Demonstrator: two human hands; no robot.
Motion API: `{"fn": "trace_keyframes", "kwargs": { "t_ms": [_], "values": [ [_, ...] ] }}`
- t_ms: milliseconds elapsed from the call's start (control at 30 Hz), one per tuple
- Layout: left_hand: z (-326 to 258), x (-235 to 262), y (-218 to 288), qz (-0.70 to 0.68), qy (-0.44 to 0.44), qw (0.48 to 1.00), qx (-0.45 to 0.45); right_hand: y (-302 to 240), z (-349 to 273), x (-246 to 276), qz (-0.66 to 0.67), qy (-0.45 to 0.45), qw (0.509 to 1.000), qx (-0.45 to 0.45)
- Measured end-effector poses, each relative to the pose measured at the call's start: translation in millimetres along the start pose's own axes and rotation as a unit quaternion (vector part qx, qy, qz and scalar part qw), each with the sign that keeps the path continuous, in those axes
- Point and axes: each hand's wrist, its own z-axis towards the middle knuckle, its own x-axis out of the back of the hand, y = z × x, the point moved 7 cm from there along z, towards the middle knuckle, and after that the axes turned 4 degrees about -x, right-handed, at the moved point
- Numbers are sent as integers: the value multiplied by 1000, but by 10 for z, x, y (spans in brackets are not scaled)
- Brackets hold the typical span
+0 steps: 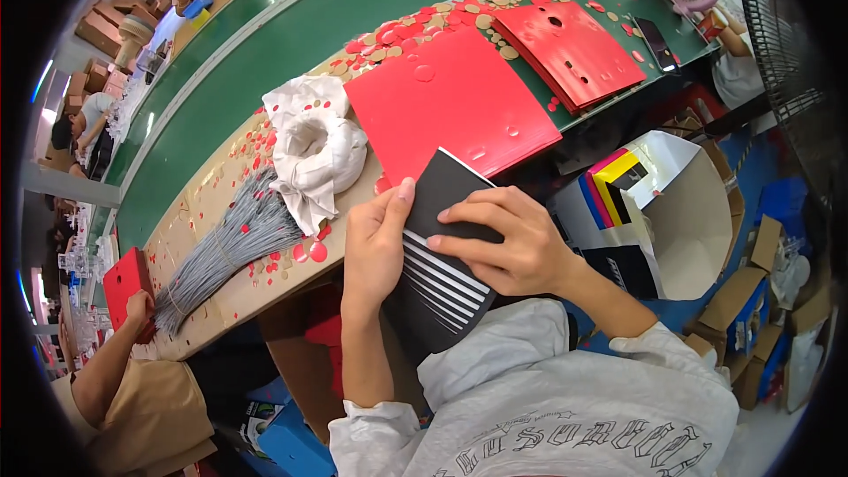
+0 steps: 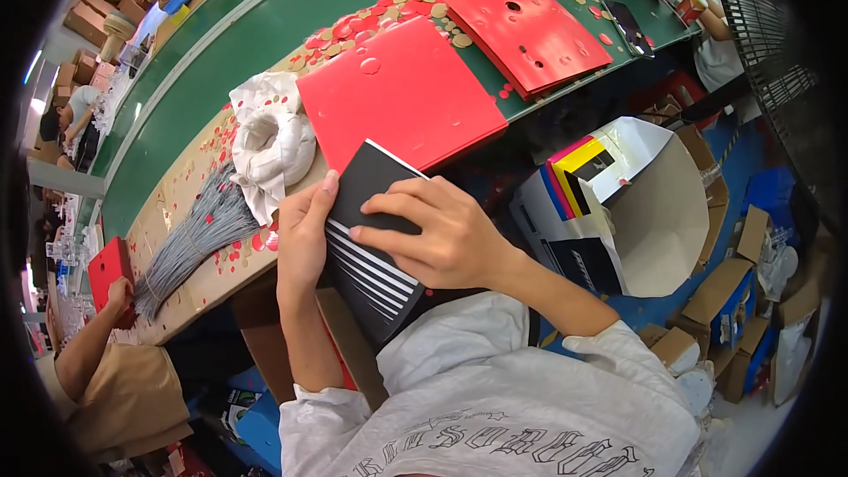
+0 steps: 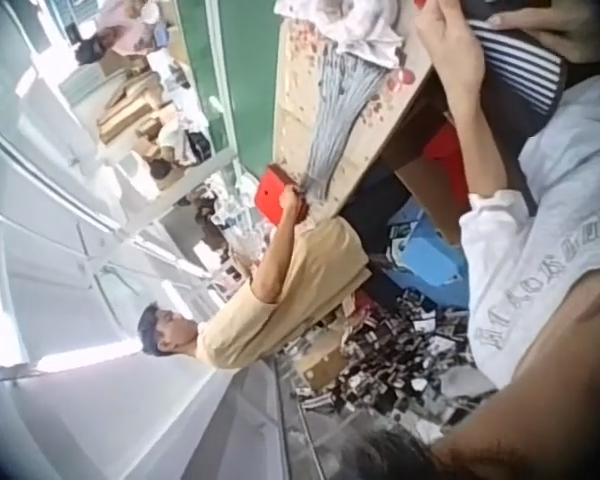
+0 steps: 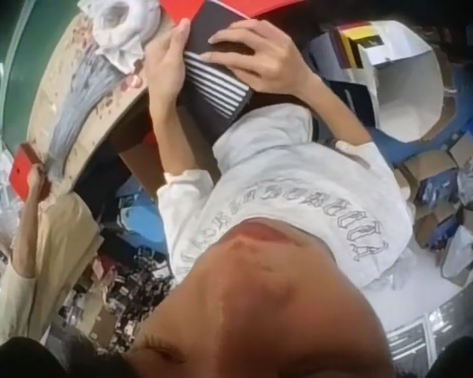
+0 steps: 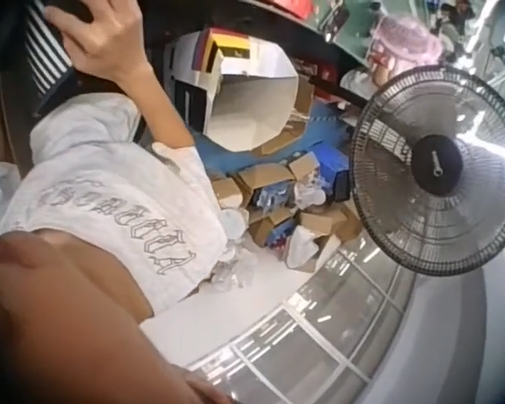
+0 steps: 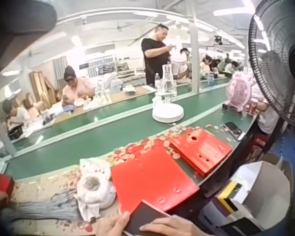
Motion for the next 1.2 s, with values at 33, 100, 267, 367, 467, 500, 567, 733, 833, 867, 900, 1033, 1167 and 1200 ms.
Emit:
{"fn": "trace_keyframes", "kwargs": {
  "t_ms": [33, 100, 267, 367, 467, 500, 567, 733, 833, 867, 900, 1033, 1167, 1200],
  "values": [
    [-2, -9, 12, 22, -2, 1000, -9, -26, 12, -12, -4, -9, 1000, 5],
    [5, -4, -26, 62, 12, 998, -28, -49, 28, -14, -3, -12, 1000, 12],
    [-59, 6, -51, 136, 12, 990, -39, -48, -3, -70, 68, -22, 997, 1],
    [-60, -98, -60, 114, 19, 992, -55, 55, -2, -27, 127, -60, 988, -55],
    [-87, -136, -113, 74, -3, 996, -49, 75, 52, -71, 181, -99, 975, -81],
    [-67, -143, -98, 76, -7, 996, -56, 92, 68, -67, 176, -94, 977, -76],
    [-23, -153, -145, 68, 0, 996, -60, 168, 70, -130, 179, -131, 972, -81],
    [-15, -85, -191, 81, 8, 995, -51, 149, 54, -137, 207, -85, 971, -89],
    [-48, -101, -50, 114, 8, 992, -46, 135, -63, -112, 167, -56, 982, -63],
    [-65, -101, -80, 117, 3, 992, -54, 109, -77, -110, 162, -57, 984, -55],
    [-70, -90, -157, 119, -3, 991, -61, 90, -62, -122, 164, -70, 982, -59],
    [-55, -63, -216, 131, -3, 990, -53, 169, -1, -215, 206, -101, 971, -61],
    [-71, -81, 0, 259, 14, 960, -108, 346, 284, 4, 314, -111, 941, -65],
    [-142, -95, -26, 258, 14, 957, -135, 483, 428, 68, 293, -86, 947, -102]
  ]
}}
